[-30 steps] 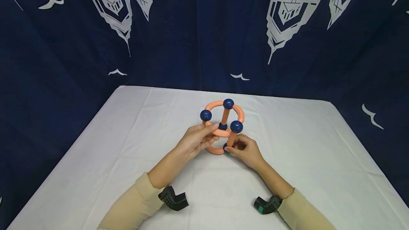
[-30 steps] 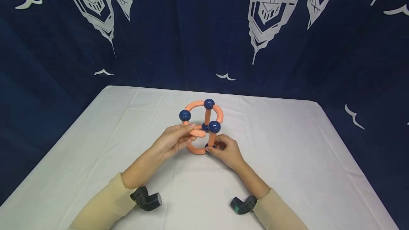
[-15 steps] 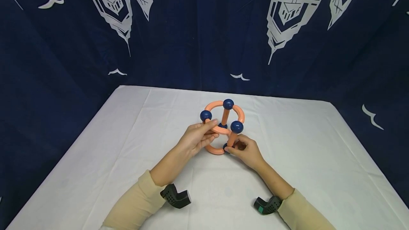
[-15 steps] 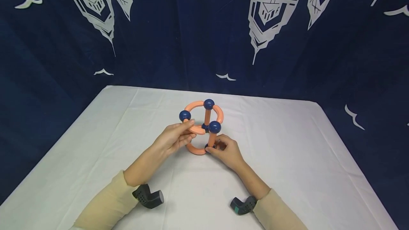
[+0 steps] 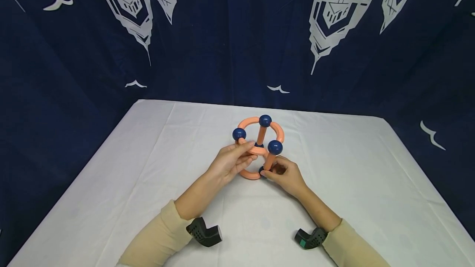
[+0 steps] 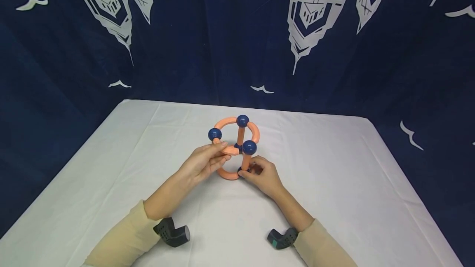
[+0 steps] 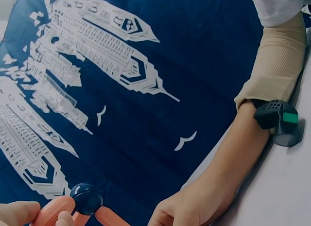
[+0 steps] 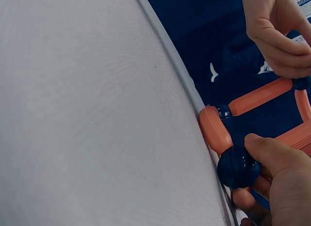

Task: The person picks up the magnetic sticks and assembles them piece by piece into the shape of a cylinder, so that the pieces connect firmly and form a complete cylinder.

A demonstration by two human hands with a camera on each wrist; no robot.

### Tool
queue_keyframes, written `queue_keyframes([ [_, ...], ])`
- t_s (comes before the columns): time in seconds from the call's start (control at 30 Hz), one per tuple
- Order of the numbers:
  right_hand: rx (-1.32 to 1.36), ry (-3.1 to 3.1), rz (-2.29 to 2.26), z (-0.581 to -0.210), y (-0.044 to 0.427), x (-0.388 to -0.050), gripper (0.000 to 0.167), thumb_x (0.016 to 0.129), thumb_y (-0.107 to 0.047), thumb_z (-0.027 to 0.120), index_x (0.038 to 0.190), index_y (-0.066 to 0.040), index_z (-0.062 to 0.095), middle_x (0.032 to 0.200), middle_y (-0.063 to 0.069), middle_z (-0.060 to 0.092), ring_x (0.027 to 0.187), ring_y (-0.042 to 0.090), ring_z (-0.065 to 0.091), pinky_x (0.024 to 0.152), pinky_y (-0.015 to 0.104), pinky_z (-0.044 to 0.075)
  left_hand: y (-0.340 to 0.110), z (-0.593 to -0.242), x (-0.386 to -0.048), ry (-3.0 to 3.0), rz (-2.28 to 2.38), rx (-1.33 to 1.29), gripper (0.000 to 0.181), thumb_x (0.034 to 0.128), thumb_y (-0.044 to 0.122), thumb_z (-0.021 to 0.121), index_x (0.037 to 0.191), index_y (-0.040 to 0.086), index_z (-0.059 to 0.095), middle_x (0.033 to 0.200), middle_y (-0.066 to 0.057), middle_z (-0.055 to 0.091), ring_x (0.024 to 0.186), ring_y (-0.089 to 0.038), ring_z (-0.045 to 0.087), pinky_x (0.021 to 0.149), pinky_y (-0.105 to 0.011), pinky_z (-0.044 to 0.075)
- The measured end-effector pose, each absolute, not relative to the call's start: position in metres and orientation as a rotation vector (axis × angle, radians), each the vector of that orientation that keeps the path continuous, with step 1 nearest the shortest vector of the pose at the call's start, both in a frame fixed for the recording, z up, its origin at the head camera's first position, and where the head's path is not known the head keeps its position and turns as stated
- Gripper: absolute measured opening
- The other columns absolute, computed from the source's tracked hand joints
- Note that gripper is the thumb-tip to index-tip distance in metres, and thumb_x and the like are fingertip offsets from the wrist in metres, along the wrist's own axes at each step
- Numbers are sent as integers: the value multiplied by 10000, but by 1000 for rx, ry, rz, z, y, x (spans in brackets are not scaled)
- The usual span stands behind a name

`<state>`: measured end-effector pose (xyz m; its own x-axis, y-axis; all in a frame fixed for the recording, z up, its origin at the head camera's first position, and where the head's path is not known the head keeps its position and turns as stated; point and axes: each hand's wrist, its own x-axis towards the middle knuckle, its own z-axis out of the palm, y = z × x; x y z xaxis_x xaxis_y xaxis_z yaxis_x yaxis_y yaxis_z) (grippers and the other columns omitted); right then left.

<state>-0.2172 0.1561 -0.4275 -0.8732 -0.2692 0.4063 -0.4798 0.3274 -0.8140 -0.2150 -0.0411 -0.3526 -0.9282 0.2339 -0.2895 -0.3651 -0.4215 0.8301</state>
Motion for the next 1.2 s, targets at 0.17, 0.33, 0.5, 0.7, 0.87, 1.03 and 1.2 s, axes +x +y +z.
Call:
queue_keyframes([
  [0.17,706,-2379,1570,-432,157,-220,154,768,51,779,884,30,680,792,206,588,666,143,519,586,242,449,-39,-353,-213,1374,2415,-179,66,958,94,620,897,71,605,787,-23,689,679,-65,664,678,-157,527],
  [0.33,725,-2355,1576,-447,161,-228,176,765,35,790,910,5,695,808,84,599,679,124,525,587,234,452,-37,-353,-213,1360,2421,-180,54,960,91,617,914,66,607,796,-21,686,684,-62,658,685,-155,525],
  [0.5,772,-2322,1506,-430,155,-218,177,740,92,780,889,68,689,823,114,619,668,164,528,566,250,456,-37,-354,-212,1368,2420,-138,48,968,100,606,933,69,607,824,-19,695,704,-56,649,699,-151,522],
  [0.7,796,-2309,1447,-427,154,-216,164,730,106,782,864,68,697,868,116,651,682,198,557,581,256,483,-35,-357,-212,1390,2422,-72,59,973,105,599,953,57,626,870,-17,715,754,-59,643,732,-153,518],
  [0.87,808,-2305,1441,-426,154,-217,157,733,104,780,858,64,696,857,129,652,666,227,545,566,260,467,-33,-358,-211,1402,2424,-77,72,971,110,603,969,41,626,863,-7,707,756,-55,652,735,-152,517],
  [1.03,800,-2316,1453,-426,155,-217,160,739,100,778,874,72,697,868,138,656,664,258,543,566,261,461,-33,-358,-211,1392,2441,-88,75,967,111,612,900,77,614,878,-26,717,763,-65,655,727,-157,521],
  [1.2,789,-2318,1455,-426,155,-217,173,734,91,786,884,64,703,857,118,654,655,290,546,563,262,460,-34,-358,-212,1412,2453,-120,65,957,115,629,913,70,614,889,-39,719,770,-85,648,729,-163,522],
])
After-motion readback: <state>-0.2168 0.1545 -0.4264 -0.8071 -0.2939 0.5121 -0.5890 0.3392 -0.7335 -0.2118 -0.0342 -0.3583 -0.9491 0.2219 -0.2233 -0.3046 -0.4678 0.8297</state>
